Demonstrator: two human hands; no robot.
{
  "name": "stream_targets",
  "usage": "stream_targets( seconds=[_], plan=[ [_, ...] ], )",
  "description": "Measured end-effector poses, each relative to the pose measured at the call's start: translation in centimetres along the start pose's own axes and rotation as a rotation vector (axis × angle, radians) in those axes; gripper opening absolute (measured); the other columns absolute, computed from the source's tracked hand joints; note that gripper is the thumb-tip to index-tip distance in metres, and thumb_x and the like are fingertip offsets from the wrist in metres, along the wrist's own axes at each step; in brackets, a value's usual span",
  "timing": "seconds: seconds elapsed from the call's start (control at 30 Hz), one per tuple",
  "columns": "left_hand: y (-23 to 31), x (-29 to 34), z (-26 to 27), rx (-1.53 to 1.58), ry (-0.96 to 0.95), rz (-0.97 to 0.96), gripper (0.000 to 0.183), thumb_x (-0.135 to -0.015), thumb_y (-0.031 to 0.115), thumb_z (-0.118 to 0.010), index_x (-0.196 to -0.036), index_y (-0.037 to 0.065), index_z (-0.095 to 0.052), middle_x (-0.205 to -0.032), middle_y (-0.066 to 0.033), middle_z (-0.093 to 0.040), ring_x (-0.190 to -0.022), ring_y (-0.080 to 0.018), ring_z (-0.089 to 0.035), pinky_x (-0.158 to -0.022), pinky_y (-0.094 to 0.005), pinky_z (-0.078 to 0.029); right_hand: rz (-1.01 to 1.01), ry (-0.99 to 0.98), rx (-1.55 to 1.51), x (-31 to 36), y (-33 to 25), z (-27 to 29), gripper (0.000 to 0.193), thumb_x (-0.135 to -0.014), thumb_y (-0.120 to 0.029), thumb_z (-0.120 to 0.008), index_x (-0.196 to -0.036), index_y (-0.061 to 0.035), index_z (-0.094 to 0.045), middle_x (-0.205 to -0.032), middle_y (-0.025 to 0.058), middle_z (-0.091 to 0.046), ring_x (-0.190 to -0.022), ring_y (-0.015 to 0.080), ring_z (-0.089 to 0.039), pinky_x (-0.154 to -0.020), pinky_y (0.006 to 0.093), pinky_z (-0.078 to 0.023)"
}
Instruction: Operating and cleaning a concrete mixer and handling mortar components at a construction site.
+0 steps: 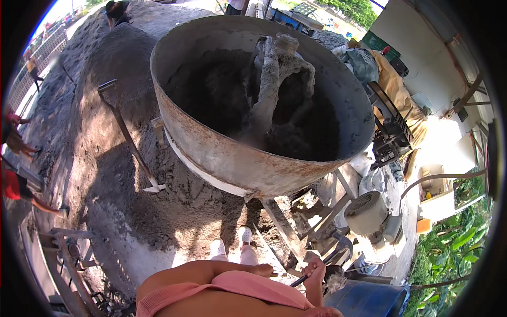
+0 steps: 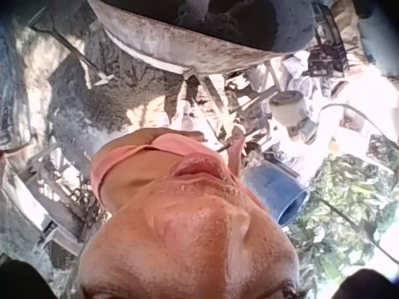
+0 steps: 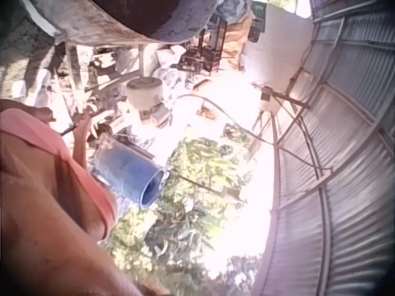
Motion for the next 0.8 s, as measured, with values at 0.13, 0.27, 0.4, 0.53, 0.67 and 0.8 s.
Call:
stream_targets(
  seconds=[0.13, 0.27, 0.4, 0.53, 0.67, 0.8],
  plan=[
    [5.6, 0.2, 7.1, -0.029, 0.256, 0.127, 0.058, -0.091, 0.048, -0.041, -0.06, 0.002, -0.059, -0.056, -0.0146, -0.057, -0.054, -0.0315, -0.056, -0.058, -0.0432, -0.044, 0.123, 0.147, 0.022, 2.8, 0.7, 3.2, 0.032, -0.081, -0.017, -0.052, -0.057, -0.0148, -0.032, -0.042, -0.0004, -0.028, -0.032, 0.0124, -0.027, -0.035, 0.0303, -0.027],
    [15.1, 2.7, 23.1, 0.206, 0.704, -0.344, 0.041, -0.092, 0.034, -0.046, -0.065, 0.006, -0.057, -0.057, -0.006, -0.055, -0.051, -0.0153, -0.05, -0.05, -0.0326, -0.04, 0.442, 0.363, 0.084, 4.8, 1.2, 6.6, 0.037, -0.085, -0.025, -0.057, -0.058, -0.0133, -0.034, -0.041, -0.0014, -0.029, -0.03, 0.0102, -0.031, -0.03, 0.0268, -0.024],
    [22.3, 11.5, 40.3, -0.056, 1.37, -0.445, 0.034, -0.085, 0.023, -0.055, -0.059, 0.001, -0.051, -0.06, -0.0102, -0.054, -0.053, -0.0224, -0.053, -0.05, -0.035, -0.037, 0.7, 0.35, 0.04, 6.5, -2.5, 5.0, 0.042, -0.087, -0.029, -0.057, -0.055, -0.0129, -0.034, -0.04, -0.0008, -0.031, -0.03, 0.009, -0.03, -0.03, 0.0247, -0.023],
    [15.0, 17.0, 49.7, -0.494, 1.156, 0.559, 0.06, -0.085, 0.054, -0.039, -0.08, 0.001, -0.067, -0.083, -0.0179, -0.065, -0.083, -0.0328, -0.062, -0.074, -0.0413, -0.048, 0.928, 0.313, 0.013, 7.1, -5.7, 1.7, 0.043, -0.09, -0.026, -0.051, -0.054, -0.0114, -0.032, -0.042, -0.0003, -0.032, -0.034, 0.0084, -0.029, -0.035, 0.024, -0.025],
    [17.3, 13.1, 47.3, -0.617, 0.761, 0.646, 0.066, -0.079, 0.062, -0.041, -0.109, 0.007, -0.063, -0.114, -0.0107, -0.061, -0.109, -0.0277, -0.055, -0.091, -0.0399, -0.042, 0.909, 0.233, -0.023, 6.8, -6.8, 3.7, 0.043, -0.094, -0.034, -0.041, -0.059, -0.0117, -0.034, -0.05, -0.0009, -0.027, -0.043, 0.0077, -0.026, -0.042, 0.0242, -0.024],
    [17.1, 14.5, 46.6, -0.584, 0.911, 0.611, 0.061, -0.079, 0.057, -0.042, -0.103, 0.007, -0.066, -0.107, -0.0116, -0.063, -0.103, -0.0279, -0.058, -0.085, -0.0377, -0.045, 1.14, 0.169, 0.227, 8.2, -7.1, 3.7, 0.045, -0.093, -0.034, -0.039, -0.054, -0.0135, -0.032, -0.047, -0.0017, -0.031, -0.04, 0.01, -0.03, -0.04, 0.0259, -0.027]
  ],
)
Point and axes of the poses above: each hand's wrist, its own x-axis away from the middle knuckle, its own z-axis out of the back of the hand, y = z × x, the point moved 2 cm from there along -x, towards the middle knuckle
